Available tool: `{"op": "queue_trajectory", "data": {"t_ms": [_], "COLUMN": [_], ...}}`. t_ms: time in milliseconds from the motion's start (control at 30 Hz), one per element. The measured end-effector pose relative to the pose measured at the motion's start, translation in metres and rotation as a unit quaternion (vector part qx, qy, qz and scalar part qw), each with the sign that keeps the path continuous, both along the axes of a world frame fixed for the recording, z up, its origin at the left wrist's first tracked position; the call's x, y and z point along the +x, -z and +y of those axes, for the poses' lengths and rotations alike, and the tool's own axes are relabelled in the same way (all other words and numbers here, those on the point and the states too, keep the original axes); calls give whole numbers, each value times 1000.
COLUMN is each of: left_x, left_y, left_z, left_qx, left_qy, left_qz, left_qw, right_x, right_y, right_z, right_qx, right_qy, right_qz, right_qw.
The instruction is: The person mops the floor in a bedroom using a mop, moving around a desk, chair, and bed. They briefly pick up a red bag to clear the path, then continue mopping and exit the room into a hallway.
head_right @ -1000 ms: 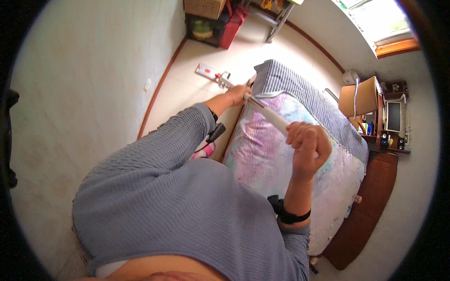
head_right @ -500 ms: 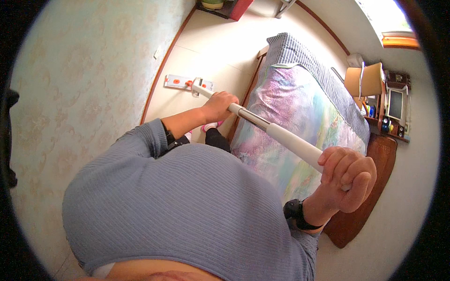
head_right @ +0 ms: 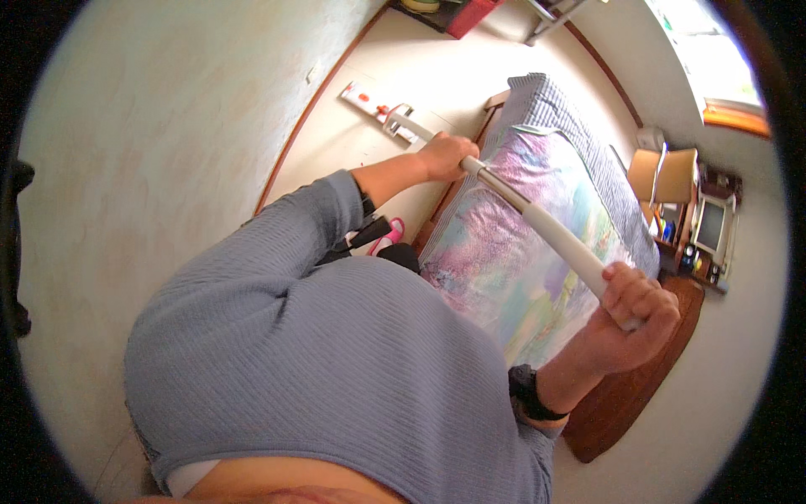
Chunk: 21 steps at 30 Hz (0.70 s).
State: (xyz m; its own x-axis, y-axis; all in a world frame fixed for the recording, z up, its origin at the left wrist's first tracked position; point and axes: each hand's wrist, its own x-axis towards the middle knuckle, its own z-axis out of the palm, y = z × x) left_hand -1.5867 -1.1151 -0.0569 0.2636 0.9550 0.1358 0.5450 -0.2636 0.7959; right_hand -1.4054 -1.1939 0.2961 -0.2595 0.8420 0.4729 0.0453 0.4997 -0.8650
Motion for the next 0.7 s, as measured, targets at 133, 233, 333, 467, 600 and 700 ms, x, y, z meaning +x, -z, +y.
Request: {"op": "queue_trajectory", "data": {"t_ms": [133, 233, 333, 467, 600, 700], "left_x": [-10, -8, -2, 4, 15, 18], "left_y": [10, 12, 11, 5, -1, -6], "left_z": [24, 25, 9, -32, -76, -102], "left_qx": [-104, -74, -71, -101, -106, -87], "left_qy": [-31, -92, -126, -154, -200, -253], "left_qz": [17, 6, -5, -16, -42, -54], "left_qw": [994, 993, 989, 983, 973, 962], "right_x": [-9, -5, 1, 13, 29, 33], "right_y": [19, 17, 18, 7, 1, 4], "right_z": [35, 56, 68, 81, 95, 107], "right_qx": [16, -26, -2, -19, -61, -69], "right_qy": [45, 22, 47, 24, -149, -250], "right_qz": [-19, 22, -44, -6, 4, 18], "right_qw": [999, 999, 998, 1000, 987, 966]}}
